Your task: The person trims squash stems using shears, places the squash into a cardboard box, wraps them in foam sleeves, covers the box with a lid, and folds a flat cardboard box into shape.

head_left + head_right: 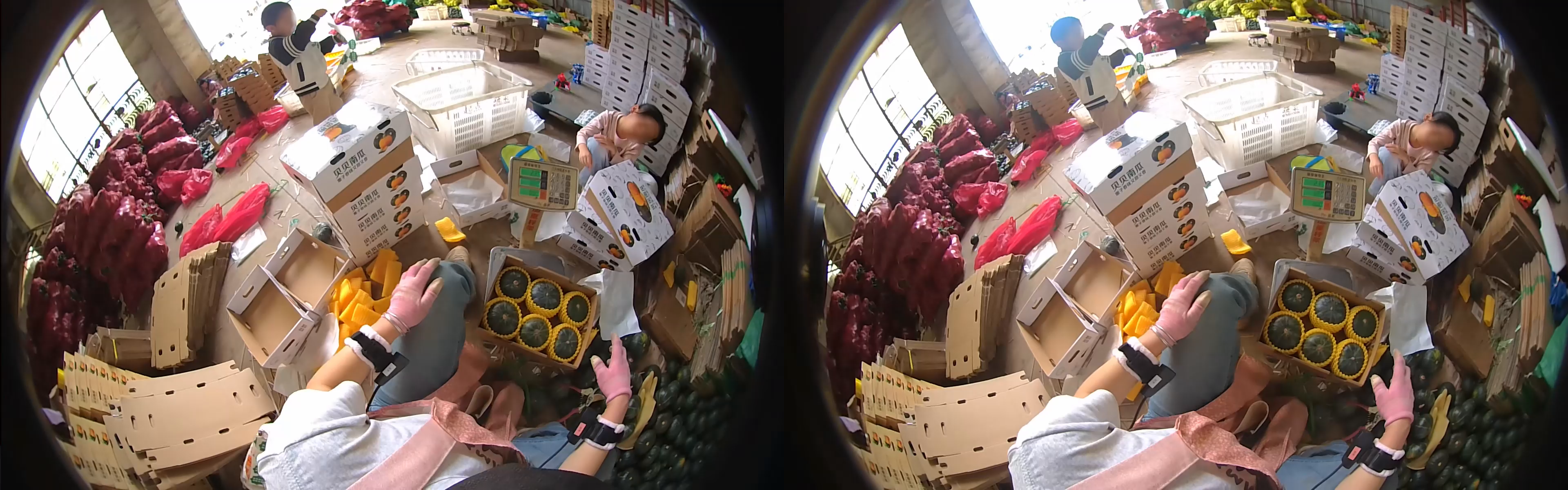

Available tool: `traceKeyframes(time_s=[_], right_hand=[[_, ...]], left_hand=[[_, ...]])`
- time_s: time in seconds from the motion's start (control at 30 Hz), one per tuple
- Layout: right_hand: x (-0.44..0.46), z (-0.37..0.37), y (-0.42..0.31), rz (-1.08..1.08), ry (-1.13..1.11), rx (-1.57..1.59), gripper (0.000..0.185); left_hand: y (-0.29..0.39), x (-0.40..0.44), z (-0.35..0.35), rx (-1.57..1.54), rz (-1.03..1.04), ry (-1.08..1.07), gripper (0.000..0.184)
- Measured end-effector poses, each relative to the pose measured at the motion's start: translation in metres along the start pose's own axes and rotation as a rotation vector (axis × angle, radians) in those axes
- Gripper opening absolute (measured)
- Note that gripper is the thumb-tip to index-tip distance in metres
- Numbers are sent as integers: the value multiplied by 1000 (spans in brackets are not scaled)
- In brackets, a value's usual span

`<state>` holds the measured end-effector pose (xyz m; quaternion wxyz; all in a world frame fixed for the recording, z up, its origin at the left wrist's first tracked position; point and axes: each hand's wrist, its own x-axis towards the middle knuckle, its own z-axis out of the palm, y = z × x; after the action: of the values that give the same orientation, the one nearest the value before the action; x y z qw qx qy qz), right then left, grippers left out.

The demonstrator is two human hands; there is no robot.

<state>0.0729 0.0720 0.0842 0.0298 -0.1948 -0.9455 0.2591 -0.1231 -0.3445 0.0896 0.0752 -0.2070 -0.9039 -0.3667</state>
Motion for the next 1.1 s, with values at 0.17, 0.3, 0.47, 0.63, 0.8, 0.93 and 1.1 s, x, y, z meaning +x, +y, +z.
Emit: traceKeyframes(time_s=[0.17,0.3,0.47,0.63,0.8,0.93,1.1], right_hand=[[13,-19,-31,-11,-142,106,72],[22,-22,-33,-9,-201,229,75],[33,2,-30,8,-284,67,81],[41,15,-45,-123,-330,116,83],[41,16,-43,-141,-288,6,85],[39,19,-38,-145,-259,-18,86],[36,17,-37,-118,-244,-79,86]], left_hand=[[3,1,8,-2,33,-11,46],[2,-1,10,-78,44,37,47],[-3,-3,2,-123,15,48,45],[-9,-6,-5,-173,-2,67,44],[-18,-9,-5,-225,-3,91,44],[-22,-10,-5,-238,-22,90,44],[-18,-9,-6,-248,-29,82,44]])
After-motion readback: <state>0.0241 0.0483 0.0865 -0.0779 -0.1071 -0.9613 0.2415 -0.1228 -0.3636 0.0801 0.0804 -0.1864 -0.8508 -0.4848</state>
